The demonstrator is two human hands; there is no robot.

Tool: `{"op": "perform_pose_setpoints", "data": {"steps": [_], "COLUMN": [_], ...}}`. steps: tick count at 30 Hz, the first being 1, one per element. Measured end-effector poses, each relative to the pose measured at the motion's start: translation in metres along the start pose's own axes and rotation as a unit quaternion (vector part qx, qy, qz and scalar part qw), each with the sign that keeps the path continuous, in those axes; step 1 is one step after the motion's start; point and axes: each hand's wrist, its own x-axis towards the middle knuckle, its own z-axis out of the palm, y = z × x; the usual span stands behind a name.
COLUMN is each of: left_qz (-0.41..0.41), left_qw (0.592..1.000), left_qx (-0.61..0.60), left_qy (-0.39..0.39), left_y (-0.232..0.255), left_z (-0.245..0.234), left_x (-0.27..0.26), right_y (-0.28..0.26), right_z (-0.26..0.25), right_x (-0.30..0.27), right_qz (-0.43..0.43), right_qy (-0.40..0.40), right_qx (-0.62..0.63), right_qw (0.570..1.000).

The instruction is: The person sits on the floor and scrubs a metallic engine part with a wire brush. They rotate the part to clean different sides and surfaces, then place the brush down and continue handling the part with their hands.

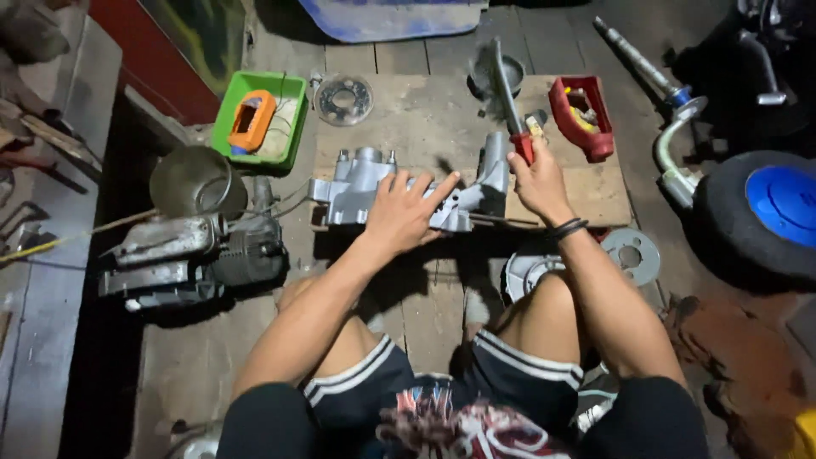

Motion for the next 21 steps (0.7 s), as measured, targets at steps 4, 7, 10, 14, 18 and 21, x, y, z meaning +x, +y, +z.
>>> {"op": "perform_pose_setpoints", "data": {"steps": [4, 7, 10, 14, 18, 21], "left_qz": [-0.004, -0.002, -0.005, -0.012, -0.033, -0.043], "left_qw": [1.0, 1.0, 1.0, 0.999, 0.995, 0.993], "left_qx": [-0.014, -0.002, -0.003, -0.018, -0.044, -0.047], "left_qy": [-0.024, -0.013, -0.022, -0.045, -0.084, -0.094], "left_y": [0.004, 0.0, -0.001, 0.004, -0.004, -0.016], "left_z": [0.0, -0.001, -0.001, -0.007, -0.007, -0.006], "left_x": [-0.004, 0.001, 0.003, 0.002, 0.016, 0.025], "right_y": [-0.004, -0.023, -0.025, -0.036, -0.063, -0.078], "right_z": [0.004, 0.003, 0.006, 0.014, 0.022, 0.028], "right_x": [-0.008, -0.009, -0.008, -0.018, -0.012, 0.0], "right_qz": [-0.003, -0.021, -0.017, -0.022, -0.027, -0.038], "right_qy": [0.011, 0.021, 0.014, 0.027, 0.062, 0.068], "right_qx": [-0.041, -0.037, -0.051, -0.037, -0.01, -0.001], "right_qw": [0.999, 0.999, 0.998, 0.999, 0.998, 0.997]}}
